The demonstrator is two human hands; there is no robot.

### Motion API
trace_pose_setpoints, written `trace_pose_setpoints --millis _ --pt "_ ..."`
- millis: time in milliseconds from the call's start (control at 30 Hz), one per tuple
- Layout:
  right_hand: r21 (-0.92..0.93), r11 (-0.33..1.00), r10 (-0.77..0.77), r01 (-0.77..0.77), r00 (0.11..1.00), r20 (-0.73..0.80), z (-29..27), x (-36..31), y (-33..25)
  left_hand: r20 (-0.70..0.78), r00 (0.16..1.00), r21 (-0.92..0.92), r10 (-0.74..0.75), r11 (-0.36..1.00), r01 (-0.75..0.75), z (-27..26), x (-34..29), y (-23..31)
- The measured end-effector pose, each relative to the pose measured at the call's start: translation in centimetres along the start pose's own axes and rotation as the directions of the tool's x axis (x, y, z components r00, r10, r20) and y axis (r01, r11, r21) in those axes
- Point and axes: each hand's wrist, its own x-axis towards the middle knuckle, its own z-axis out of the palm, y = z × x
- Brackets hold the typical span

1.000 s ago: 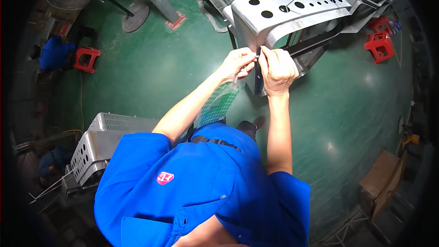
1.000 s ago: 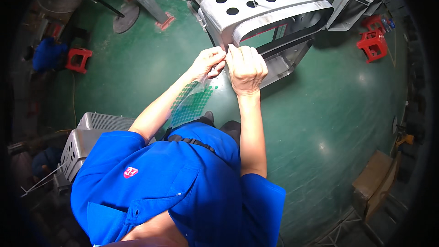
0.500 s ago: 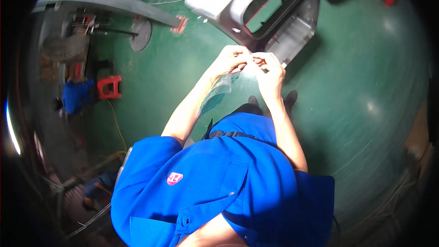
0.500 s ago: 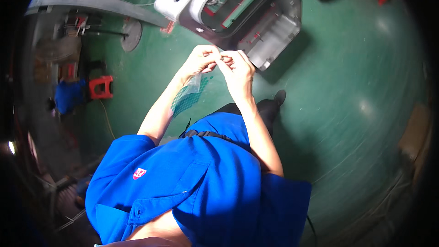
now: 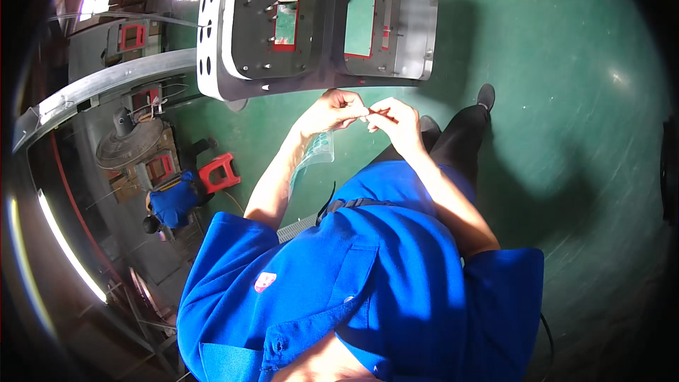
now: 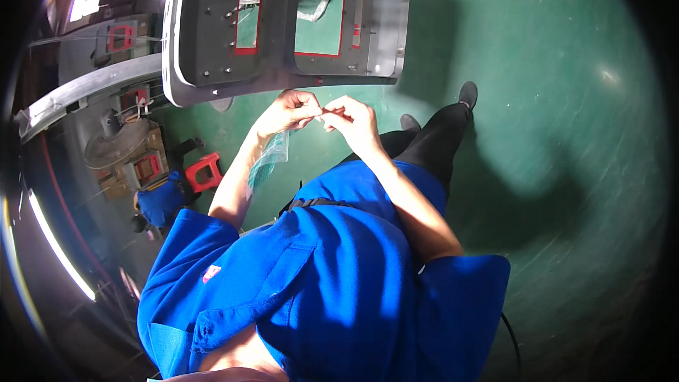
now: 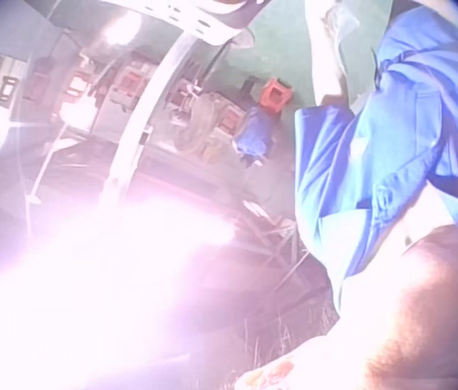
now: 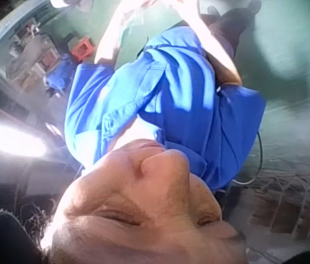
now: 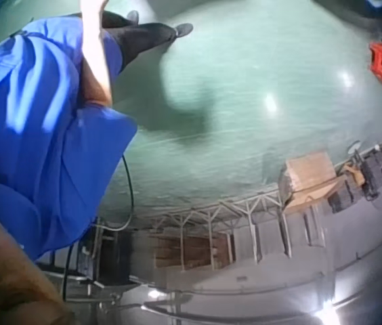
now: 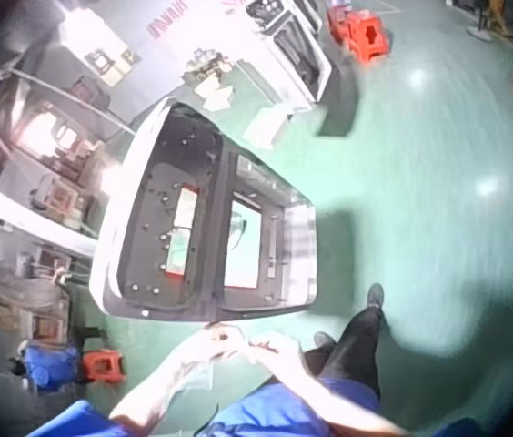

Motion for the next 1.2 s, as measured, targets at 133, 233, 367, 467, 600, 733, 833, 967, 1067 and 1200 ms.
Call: trace_pose_setpoints --millis 133,233,367,467,600,733,833,967,1067,1200 --pt "0.004 0.991 0.131 -0.136 0.947 -0.295 -5.6 0.8 6.0 -0.002 0.999 0.095 -0.048 0.994 0.048 0.2 -0.2 0.2" --pt "-0.098 0.978 0.111 -0.186 0.855 -0.507 -11.7 2.2 13.0 -0.083 0.996 0.120 -0.042 0.991 0.052 0.9 -0.1 -0.2" --pt "-0.122 0.965 0.127 -0.234 0.817 -0.562 -13.9 5.2 14.5 -0.170 0.979 -0.022 -0.111 0.994 0.109 1.4 -0.3 -0.1" --pt "-0.284 0.885 0.185 -0.369 0.839 -0.512 -14.5 6.3 13.8 -0.203 0.971 -0.112 -0.129 0.988 0.107 1.8 -0.3 -0.1" --pt "-0.384 0.840 0.169 -0.384 0.856 -0.488 -13.5 7.4 11.5 -0.208 0.970 -0.149 -0.124 0.984 0.094 2.1 -0.2 -0.1" --pt "-0.376 0.821 0.192 -0.431 0.827 -0.528 -14.1 8.2 12.1 -0.213 0.965 -0.203 -0.155 0.973 0.111 2.8 -0.3 0.9" --pt "-0.385 0.821 0.148 -0.421 0.809 -0.569 -14.4 8.5 13.2 -0.218 0.963 -0.209 -0.158 0.972 0.111 3.0 -0.4 1.2" --pt "-0.409 0.827 0.119 -0.385 0.832 -0.541 -14.2 8.6 13.3 -0.222 0.951 -0.249 -0.213 0.956 0.156 3.1 -0.3 0.8" --pt "-0.388 0.837 0.165 -0.385 0.855 -0.491 -14.3 8.4 12.8 -0.210 0.950 -0.271 -0.232 0.947 0.171 3.1 -0.2 0.3" --pt "-0.535 0.749 0.151 -0.390 0.887 -0.436 -14.4 8.4 13.2 -0.208 0.943 -0.274 -0.259 0.941 0.198 3.2 -0.1 0.6"
